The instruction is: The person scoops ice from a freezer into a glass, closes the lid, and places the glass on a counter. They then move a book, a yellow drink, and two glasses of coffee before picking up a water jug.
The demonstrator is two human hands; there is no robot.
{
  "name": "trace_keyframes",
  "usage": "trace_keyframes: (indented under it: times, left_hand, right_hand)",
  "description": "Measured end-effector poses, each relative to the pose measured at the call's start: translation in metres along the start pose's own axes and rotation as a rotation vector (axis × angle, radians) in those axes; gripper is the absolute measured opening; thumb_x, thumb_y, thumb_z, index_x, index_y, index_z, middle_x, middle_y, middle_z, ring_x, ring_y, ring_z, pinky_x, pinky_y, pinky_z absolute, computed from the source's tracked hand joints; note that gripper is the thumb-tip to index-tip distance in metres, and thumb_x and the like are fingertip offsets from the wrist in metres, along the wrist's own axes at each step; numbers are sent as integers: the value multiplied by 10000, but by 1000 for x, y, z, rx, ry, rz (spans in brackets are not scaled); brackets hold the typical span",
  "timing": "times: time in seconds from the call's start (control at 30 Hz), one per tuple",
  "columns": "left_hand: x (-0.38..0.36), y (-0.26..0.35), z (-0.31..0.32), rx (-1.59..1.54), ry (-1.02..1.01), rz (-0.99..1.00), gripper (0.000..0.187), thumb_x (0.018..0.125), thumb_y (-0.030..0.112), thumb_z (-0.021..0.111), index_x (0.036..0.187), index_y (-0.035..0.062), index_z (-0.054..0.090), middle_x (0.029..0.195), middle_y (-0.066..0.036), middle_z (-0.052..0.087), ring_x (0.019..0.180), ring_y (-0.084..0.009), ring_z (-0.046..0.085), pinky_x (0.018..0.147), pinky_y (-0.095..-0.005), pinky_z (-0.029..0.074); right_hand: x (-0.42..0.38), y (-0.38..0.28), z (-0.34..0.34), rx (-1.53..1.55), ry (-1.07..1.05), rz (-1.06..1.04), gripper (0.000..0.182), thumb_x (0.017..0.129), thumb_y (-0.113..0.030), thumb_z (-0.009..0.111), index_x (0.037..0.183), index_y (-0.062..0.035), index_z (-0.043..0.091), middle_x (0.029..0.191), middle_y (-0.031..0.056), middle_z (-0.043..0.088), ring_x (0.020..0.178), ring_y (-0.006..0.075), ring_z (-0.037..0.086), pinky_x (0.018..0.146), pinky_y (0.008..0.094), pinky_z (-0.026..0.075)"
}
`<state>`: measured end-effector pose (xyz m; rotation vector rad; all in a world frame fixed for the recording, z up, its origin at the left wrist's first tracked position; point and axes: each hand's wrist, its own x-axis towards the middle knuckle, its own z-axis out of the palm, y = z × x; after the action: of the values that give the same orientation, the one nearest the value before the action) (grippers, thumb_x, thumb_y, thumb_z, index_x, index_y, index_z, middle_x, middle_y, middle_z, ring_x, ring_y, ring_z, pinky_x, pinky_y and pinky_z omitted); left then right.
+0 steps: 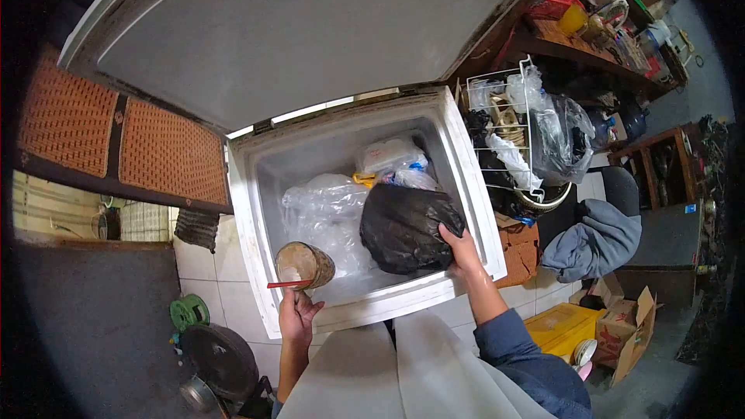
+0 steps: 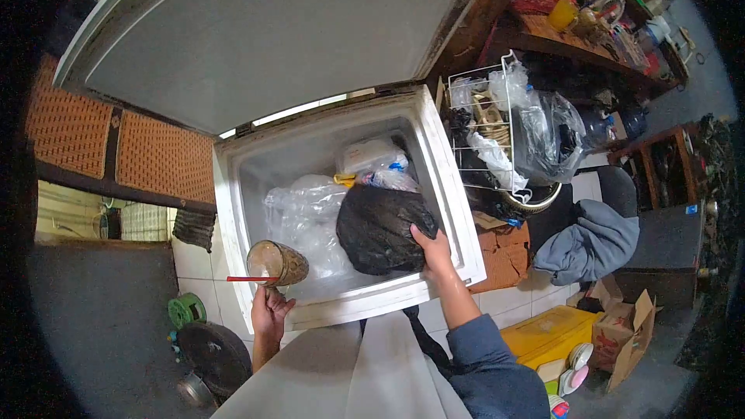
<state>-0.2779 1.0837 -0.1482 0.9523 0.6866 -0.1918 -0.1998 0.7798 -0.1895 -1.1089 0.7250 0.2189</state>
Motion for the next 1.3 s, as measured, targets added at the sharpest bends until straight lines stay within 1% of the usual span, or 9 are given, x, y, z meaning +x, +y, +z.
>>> trace_keyframes:
  times: [0.2, 0.37, 0.63, 0.8, 0.93, 1.0, 1.1, 1.2, 1.3]
  left_hand:
    - [20, 12, 14, 39, -104, 13, 353, 837, 332, 304, 549, 128, 297, 488, 32, 255, 442, -88, 273, 620, -325, 402]
    - [20, 17, 30, 81, -85, 27, 354, 844, 318, 315, 547, 127, 290, 502, 32, 256, 445, -79, 275, 586, -312, 413]
    - [13, 10, 21, 137, -85, -21, 363, 842, 335, 310, 546, 127, 275, 494, 27, 250, 449, -85, 279, 613, -311, 428]
    - [13, 6, 7, 108, -79, -53, 376, 842, 343, 298, 536, 125, 282, 495, 26, 258, 451, -86, 280, 611, -307, 423]
    - [12, 11, 7, 140, -89, -47, 381, 841, 344, 295, 529, 125, 285, 495, 26, 259, 457, -85, 287, 598, -304, 416]
    - [12, 13, 10, 97, -43, -46, 387, 841, 331, 317, 514, 129, 267, 487, 28, 251, 443, -82, 282, 584, -296, 417]
    - [14, 15, 12, 135, -59, -23, 380, 841, 331, 314, 523, 126, 274, 490, 26, 258, 443, -83, 284, 582, -293, 417]
    - [16, 12, 11, 100, -80, -23, 369, 842, 328, 314, 535, 125, 283, 492, 27, 259, 444, -85, 284, 581, -296, 417]
    - [15, 10, 8, 81, -71, -31, 359, 842, 326, 313, 546, 125, 287, 499, 29, 250, 450, -84, 282, 591, -306, 414]
  right_hand:
    - [30, 8, 38, 731, -122, 3, 465, 772, -316, 483, 1132, -51, 358, 1116, 102, 424, 993, 236, 435, 852, 384, 340]
    - [102, 50, 78, 649, 624, -238, 586, 710, -396, 549, 1135, -47, 346, 1120, 92, 416, 992, 246, 433, 840, 358, 357]
    - [61, 36, 76, 808, 562, 115, 949, 573, -428, 658, 1230, -118, 46, 1242, 97, 219, 1078, 292, 318, 837, 490, 304]
    - [46, 34, 81, 736, 736, 151, 848, 597, -441, 629, 1202, -72, 164, 1223, 133, 235, 1097, 286, 282, 849, 463, 272]
    - [25, 46, 97, -280, 1001, -345, 883, 569, -330, 678, 1203, -10, 154, 1232, 251, 119, 1172, 325, 88, 916, 506, 108]
    - [5, 24, 114, -778, 573, -883, 812, 538, -253, 684, 1194, -65, 244, 1245, 226, 139, 1168, 342, 104, 898, 527, 116]
    - [15, 4, 147, -1380, 210, -860, 666, 594, -161, 608, 1184, -237, 309, 1287, 155, 138, 1177, 319, 139, 858, 581, 135]
    - [82, 31, 139, -1719, 428, -1112, 576, 668, -112, 518, 1187, -250, 310, 1294, 154, 120, 1180, 308, 148, 843, 590, 170]
    - [87, 12, 114, -1760, 395, -934, 573, 688, -104, 491, 1194, -281, 289, 1295, 170, 86, 1182, 313, 146, 821, 600, 203]
